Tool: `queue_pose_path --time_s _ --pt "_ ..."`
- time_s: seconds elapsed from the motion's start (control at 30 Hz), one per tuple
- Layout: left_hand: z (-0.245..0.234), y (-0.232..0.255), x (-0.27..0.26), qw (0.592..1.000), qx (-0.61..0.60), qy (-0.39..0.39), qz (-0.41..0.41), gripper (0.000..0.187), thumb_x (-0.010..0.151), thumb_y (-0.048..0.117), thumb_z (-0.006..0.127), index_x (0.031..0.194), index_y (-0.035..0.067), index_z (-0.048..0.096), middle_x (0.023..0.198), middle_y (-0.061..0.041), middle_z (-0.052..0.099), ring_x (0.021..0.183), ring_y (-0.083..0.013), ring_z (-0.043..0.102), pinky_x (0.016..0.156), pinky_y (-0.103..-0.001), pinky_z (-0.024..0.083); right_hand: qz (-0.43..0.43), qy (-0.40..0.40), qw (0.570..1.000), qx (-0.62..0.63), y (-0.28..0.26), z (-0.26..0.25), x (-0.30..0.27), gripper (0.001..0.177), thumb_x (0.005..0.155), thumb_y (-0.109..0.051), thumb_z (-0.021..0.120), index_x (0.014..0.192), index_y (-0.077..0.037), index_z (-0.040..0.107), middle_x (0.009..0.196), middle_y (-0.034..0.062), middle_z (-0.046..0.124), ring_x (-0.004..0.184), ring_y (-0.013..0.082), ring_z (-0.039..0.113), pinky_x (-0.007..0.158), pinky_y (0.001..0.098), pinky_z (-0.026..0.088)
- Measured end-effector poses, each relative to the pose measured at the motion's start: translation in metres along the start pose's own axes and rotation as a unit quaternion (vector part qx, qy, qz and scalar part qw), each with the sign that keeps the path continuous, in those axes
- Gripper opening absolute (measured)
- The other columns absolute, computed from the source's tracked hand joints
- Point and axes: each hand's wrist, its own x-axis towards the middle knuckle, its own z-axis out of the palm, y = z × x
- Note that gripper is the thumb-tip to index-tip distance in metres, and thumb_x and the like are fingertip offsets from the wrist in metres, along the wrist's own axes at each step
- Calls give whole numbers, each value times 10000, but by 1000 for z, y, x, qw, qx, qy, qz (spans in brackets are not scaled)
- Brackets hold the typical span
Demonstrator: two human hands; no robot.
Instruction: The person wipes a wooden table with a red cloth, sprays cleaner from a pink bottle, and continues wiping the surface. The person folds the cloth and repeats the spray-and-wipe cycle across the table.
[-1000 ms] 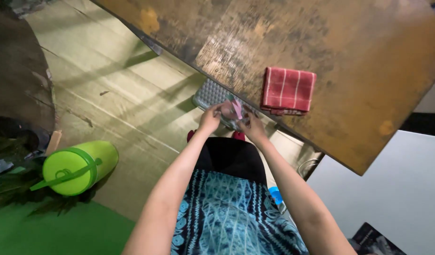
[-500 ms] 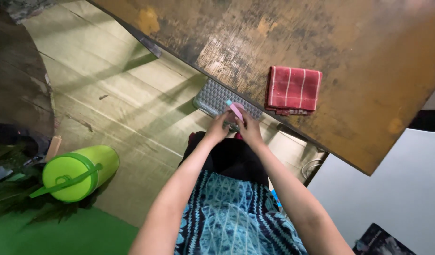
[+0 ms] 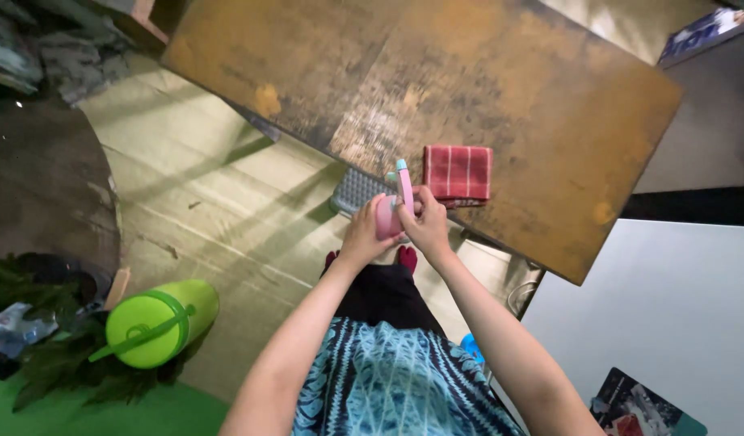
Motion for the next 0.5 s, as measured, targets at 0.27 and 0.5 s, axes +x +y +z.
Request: queue_pose_path --time_s 0.27,0.5 --pt "16 47 34 995 37 -33 86 1156 601 198 951 1548 12 314 1441 -259 495 1304 -446 534 1095 -516 427 -93 70 991 -60 -56 -76 -2 291 842 -320 787 1061 -168 671 640 108 650 616 265 662 570 363 512" --pt "50 97 41 988 82 -117 65 1092 719 444 896 1551 -9 353 1466 -305 485 1303 -493 533 1060 -543 475 -133 54 988 -53 -35 -136 6 654 813 -319 849 1235 -51 427 1144 275 569 1148 556 567 974 649 467"
